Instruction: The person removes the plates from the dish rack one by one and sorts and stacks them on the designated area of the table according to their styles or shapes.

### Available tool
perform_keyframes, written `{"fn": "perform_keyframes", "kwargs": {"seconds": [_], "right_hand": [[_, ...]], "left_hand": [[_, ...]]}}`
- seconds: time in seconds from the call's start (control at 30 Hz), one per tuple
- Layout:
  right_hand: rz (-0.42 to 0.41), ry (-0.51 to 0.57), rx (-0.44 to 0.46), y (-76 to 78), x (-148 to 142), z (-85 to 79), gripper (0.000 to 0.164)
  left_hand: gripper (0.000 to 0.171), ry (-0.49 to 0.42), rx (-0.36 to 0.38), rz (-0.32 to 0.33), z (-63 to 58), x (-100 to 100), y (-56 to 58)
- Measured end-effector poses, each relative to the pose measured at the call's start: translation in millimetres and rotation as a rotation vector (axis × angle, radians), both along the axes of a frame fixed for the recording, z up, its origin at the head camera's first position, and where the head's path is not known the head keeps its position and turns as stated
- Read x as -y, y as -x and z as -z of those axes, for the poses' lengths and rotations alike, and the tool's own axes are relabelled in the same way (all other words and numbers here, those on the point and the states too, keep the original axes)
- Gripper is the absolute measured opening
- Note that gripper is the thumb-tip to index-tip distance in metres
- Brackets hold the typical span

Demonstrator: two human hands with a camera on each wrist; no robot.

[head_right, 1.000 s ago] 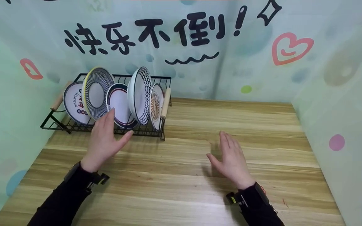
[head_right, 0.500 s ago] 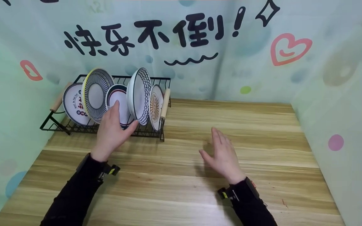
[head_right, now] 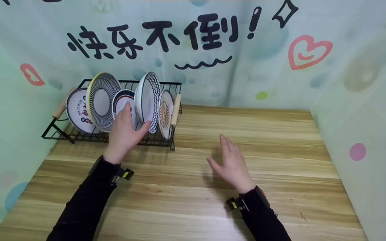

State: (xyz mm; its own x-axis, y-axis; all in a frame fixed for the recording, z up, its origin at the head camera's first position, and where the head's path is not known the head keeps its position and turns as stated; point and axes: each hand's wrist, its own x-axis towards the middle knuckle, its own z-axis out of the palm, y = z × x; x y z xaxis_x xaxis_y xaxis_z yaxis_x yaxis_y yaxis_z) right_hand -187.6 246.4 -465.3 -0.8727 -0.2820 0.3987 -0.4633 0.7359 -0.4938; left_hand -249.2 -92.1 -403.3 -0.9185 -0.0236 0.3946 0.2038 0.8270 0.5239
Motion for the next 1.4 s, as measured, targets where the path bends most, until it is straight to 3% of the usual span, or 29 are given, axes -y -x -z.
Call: {"fn": "perform_keyframes", "kwargs": {"seconds": [0.3,0.53,0.83,1.4], "right_hand": [[0.002,0.044,-0.021,4.9,11.0,1.3,0.080],[-0.009,0.090,-0.039,7.2,18.7,0.0,0.076],[0.007,0.109,0.008,9.3,26.2,-5.2,0.077],[-0.028,0.135,-0.038,12.8,37.2,-11.2,0.075]], "left_hand": [[0.094,-0.009,0.040,-0.059,1.2,-8.4,13.7],[0.085,-0.028,0.020,-0.089,5.8,-12.5,18.8],[0.049,-0.018,-0.035,-0.096,9.8,-17.7,23.1],[0.042,-0.185,-0.018,-0.142,7.7,-32.4,23.8]]}}
